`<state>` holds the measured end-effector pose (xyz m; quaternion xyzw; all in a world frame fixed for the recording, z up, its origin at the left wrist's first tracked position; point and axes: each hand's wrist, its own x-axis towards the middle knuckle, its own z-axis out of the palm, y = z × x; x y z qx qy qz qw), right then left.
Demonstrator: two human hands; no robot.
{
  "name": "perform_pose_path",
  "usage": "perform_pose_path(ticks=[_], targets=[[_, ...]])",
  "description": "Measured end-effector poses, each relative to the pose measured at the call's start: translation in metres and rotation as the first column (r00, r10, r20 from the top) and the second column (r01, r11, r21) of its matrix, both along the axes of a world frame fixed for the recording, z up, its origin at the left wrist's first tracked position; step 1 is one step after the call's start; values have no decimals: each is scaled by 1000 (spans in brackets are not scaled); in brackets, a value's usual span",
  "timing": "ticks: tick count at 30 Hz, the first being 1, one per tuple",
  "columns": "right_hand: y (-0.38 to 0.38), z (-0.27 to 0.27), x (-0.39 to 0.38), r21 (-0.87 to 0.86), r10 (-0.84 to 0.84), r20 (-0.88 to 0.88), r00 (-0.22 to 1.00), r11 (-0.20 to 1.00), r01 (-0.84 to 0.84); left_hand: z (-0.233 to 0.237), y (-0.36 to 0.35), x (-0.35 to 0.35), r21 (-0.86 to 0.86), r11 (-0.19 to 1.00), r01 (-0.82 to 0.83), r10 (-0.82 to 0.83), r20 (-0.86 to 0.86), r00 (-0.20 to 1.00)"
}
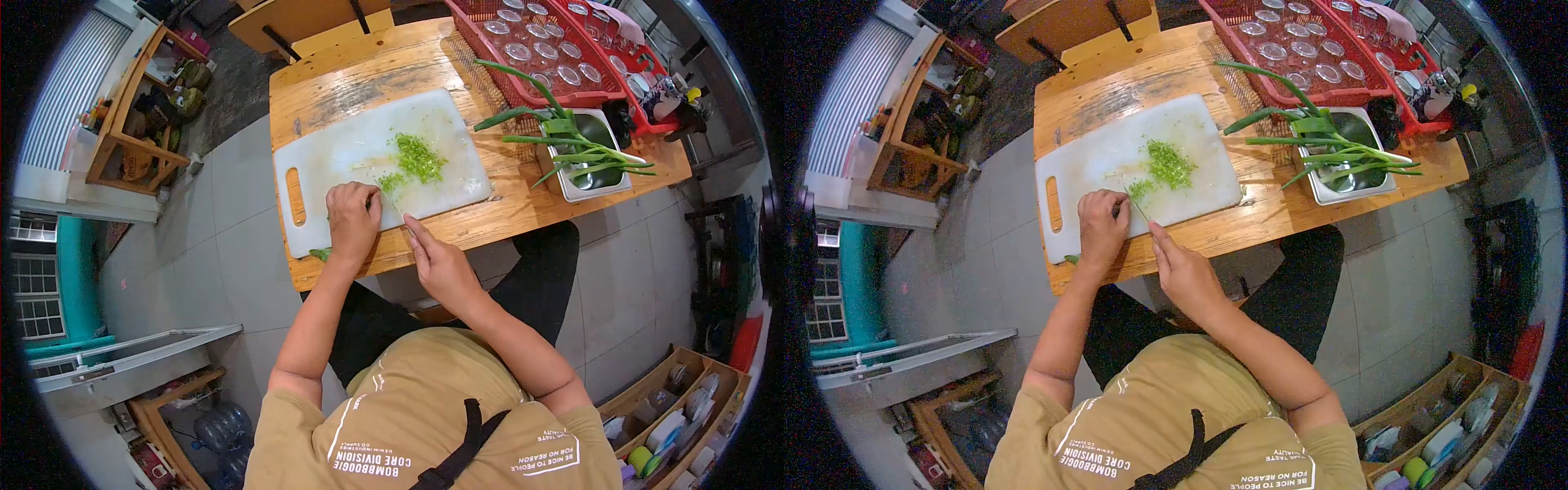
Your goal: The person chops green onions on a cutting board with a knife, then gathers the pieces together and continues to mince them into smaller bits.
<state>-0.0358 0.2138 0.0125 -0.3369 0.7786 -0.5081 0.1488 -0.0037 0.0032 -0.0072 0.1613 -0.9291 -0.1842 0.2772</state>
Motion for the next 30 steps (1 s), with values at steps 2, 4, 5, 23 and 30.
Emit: perform_pose_path(ticks=[2, 4, 5, 23, 30], targets=[[3, 0, 2, 73, 28, 20, 999, 997, -29, -1, 1, 1, -25, 1000, -2, 2, -16, 1000], [4, -1, 4, 64, 26, 18, 999, 998, -27, 1, 1, 1, -16, 1000, -11, 11, 11, 1000], [3, -1, 4, 53, 24, 12, 1000, 998, -24, 2, 1, 2, -8, 1000, -19, 19, 35, 999], [-22, -6, -7, 178, 14, -64, 998, 984, -3, 1, -4, 3, 89, 996, -16, 13, 25, 1000], [2, -6, 3, 18, 11, -37, 999, 1000, -10, 3, -1, 2, 109, 994, -13, 11, 19, 1000]])
